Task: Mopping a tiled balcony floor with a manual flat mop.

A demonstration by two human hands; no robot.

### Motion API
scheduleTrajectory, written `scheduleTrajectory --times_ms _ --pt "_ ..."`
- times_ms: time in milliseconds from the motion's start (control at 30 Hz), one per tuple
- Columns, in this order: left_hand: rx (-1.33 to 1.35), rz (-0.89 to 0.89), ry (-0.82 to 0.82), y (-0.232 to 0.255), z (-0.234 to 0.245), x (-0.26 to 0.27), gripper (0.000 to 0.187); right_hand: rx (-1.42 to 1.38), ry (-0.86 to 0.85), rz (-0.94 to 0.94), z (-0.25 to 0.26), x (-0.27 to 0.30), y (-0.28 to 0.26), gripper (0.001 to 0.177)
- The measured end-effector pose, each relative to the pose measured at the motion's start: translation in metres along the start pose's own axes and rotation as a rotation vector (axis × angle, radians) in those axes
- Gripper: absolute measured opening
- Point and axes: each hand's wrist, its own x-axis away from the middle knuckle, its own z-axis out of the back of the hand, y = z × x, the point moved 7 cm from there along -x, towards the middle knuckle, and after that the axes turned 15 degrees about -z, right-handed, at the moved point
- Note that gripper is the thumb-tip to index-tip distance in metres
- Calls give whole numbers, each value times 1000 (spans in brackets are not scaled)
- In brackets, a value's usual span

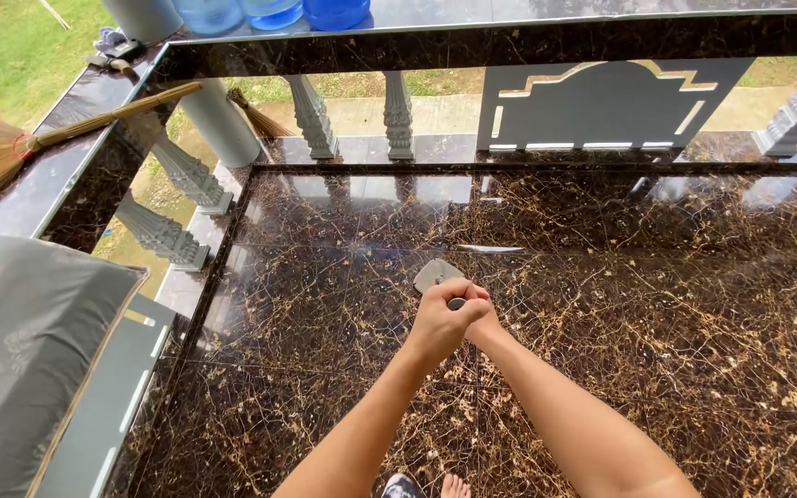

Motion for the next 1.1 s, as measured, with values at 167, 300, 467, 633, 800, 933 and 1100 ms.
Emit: scheduleTrajectory --times_ms 167,300,467,633,800,933,1100 --pt "-74 -73 8 -32 15 -24 19 -420 -67 69 -8 -43 7 31" --pt "6 -128 21 -64 28 -50 18 -307 39 193 27 -51 -26 45" --pt "-84 -30 11 -126 53 -90 24 -444 -40 -23 53 -75 -45 49" --pt "-119 -45 -36 -166 62 -139 22 -537 -85 -83 49 -130 -31 48" --pt "-159 -12 -93 -194 73 -181 20 -932 -272 -104 36 -180 -23 56" --pt "-179 -9 -124 -216 86 -203 18 -1088 -340 -180 17 -212 -14 59" --pt "-200 70 -145 -225 99 -210 20 -1085 -380 -274 13 -221 -25 63"
